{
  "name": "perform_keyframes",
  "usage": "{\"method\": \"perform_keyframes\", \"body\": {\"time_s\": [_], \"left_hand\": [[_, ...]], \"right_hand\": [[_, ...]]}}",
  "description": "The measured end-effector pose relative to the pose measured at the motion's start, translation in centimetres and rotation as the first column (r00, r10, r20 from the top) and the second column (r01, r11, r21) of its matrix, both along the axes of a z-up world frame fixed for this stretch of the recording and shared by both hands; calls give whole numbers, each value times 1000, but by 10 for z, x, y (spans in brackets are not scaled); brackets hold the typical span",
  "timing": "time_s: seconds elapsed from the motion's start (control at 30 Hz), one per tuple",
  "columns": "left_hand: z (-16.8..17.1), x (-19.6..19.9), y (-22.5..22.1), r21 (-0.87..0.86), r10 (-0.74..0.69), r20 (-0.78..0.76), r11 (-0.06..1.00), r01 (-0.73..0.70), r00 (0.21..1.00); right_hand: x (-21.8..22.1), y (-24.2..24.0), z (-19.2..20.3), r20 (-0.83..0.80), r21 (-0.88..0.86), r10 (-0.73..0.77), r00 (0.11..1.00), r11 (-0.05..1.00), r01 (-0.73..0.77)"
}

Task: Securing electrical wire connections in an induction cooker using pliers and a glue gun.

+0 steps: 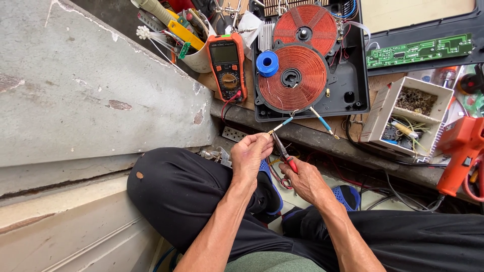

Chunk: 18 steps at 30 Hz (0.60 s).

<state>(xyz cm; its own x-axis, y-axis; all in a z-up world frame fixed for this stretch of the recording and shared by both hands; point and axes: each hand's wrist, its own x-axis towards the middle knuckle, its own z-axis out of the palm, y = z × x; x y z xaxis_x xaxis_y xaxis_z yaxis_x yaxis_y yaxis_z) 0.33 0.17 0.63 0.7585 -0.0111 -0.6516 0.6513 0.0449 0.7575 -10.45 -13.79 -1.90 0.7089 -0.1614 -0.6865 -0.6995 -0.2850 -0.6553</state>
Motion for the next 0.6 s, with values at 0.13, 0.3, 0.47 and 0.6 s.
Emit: {"method": "perform_keyframes", "body": {"time_s": [0.13, 0.3, 0.47, 0.6], "left_hand": [[3, 1, -1, -1, -1, -1, 1000, 1, 1000], [-2, 0, 0, -1, -12, -1, 1000, 12, 1000], [0, 1, 0, -2, -14, -9, 1000, 14, 1000], [-5, 0, 0, -3, -17, -9, 1000, 17, 1000]], "right_hand": [[0, -3, -2, 4, -16, 14, 1000, 1000, -14], [0, -3, -8, -1, -14, -7, 1000, 1000, 7], [3, -3, 1, -8, -29, -10, 1000, 1000, 10], [6, -3, 2, -13, -33, -11, 1000, 999, 10]]}}
